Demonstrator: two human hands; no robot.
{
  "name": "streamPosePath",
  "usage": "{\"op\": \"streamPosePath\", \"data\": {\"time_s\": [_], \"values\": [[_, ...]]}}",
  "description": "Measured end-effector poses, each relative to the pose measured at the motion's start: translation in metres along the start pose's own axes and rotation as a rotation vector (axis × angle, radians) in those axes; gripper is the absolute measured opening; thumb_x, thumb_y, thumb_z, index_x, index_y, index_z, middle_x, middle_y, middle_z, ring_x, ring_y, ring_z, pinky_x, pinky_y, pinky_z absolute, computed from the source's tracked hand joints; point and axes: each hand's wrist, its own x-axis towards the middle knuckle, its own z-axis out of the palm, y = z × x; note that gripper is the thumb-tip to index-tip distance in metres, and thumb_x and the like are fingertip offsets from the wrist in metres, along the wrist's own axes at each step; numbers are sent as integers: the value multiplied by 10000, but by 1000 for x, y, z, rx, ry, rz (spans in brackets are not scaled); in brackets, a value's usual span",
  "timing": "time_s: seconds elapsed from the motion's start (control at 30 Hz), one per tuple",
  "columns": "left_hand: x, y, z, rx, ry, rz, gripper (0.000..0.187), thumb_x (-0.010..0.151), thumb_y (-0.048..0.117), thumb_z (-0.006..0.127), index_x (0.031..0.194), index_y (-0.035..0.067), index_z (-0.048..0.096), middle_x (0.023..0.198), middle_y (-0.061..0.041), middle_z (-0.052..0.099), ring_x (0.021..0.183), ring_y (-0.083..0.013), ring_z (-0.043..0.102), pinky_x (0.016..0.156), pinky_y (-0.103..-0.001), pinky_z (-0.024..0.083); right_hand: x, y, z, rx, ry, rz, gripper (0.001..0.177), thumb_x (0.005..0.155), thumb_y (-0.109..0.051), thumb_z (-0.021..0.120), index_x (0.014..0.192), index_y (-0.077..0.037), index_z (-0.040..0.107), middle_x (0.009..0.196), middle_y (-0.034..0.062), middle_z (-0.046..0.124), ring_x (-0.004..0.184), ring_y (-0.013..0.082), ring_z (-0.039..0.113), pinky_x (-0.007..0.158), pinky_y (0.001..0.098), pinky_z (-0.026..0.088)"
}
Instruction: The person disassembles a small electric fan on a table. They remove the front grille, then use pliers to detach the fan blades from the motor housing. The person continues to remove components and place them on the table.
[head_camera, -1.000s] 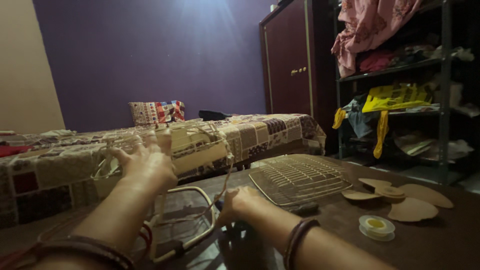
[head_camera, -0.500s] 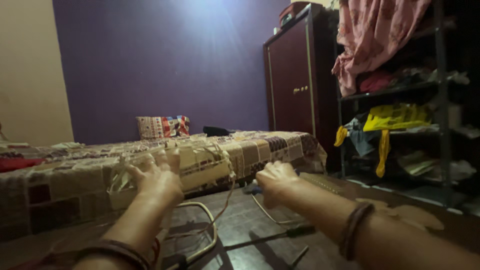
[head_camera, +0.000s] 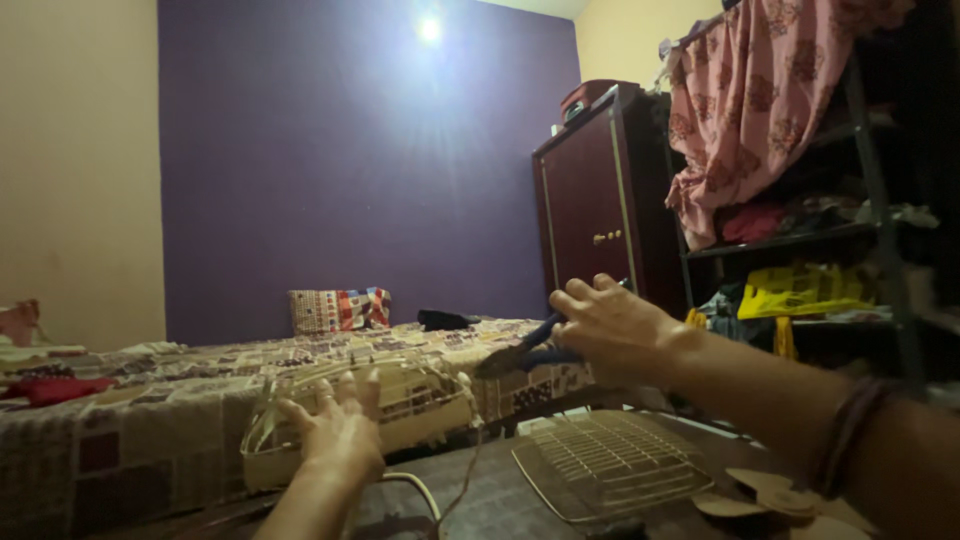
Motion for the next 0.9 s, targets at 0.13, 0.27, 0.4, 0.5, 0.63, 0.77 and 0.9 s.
{"op": "streamPosePath", "data": {"time_s": [0.13, 0.27, 0.4, 0.5, 0.63, 0.77, 0.9], "values": [[-2, 0, -5, -43, 1, -8, 1161, 825, 158, 706, 1644, 250, -113, 1717, -152, 55, 1570, -402, 70, 1159, -787, 34, 6, -3, -9, 29, -46, -3, 332, 875, -199, 665, 1193, -105, 682, 1251, 155, 528, 1203, 297, 484, 1025, 484, 411], [-6, 1, -9, -57, -12, -14, 1149, 842, 134, 694, 1639, 255, -125, 1719, -146, 27, 1573, -398, 44, 1180, -772, 27, 10, -15, -14, 110, -66, -13, 323, 910, -171, 624, 1224, -115, 677, 1298, 134, 508, 1256, 274, 445, 1113, 470, 339], [-9, 2, -10, -77, -35, 3, 1118, 862, 123, 665, 1632, 245, -135, 1719, -159, -14, 1570, -406, 11, 1196, -741, -11, 12, -23, -18, 248, -27, -18, 401, 945, -283, 595, 1335, -206, 649, 1371, 121, 490, 1260, 264, 426, 1139, 481, 295], [-9, 2, -11, -83, -23, -6, 1084, 852, 33, 613, 1632, 256, -106, 1719, -156, 0, 1567, -418, 18, 1192, -749, -15, 15, -23, -19, 223, -35, -12, 468, 888, -171, 616, 1355, -196, 633, 1397, 103, 473, 1285, 255, 403, 1158, 464, 274], [-11, 2, -12, -62, -18, -6, 1114, 846, 9, 614, 1638, 259, -130, 1716, -157, -4, 1565, -411, 18, 1195, -746, -5, 19, -21, -15, 217, -47, -28, 390, 926, -193, 599, 1312, -163, 644, 1357, 110, 471, 1303, 251, 399, 1168, 471, 269], [-14, 2, -13, -70, -27, 4, 1110, 853, 58, 629, 1636, 249, -135, 1716, -155, -5, 1568, -411, 10, 1201, -741, 6, 25, -20, -6, 160, -23, -47, 343, 917, -180, 609, 1254, -139, 654, 1343, 111, 490, 1293, 248, 417, 1160, 479, 282], [-14, 2, -15, -66, -50, 4, 1119, 853, 81, 641, 1636, 246, -142, 1718, -162, -5, 1570, -415, 8, 1205, -733, 22, 30, -16, 0, 186, -1, -58, 379, 938, -314, 635, 1280, -154, 668, 1368, 119, 510, 1267, 261, 435, 1143, 484, 302]]}}
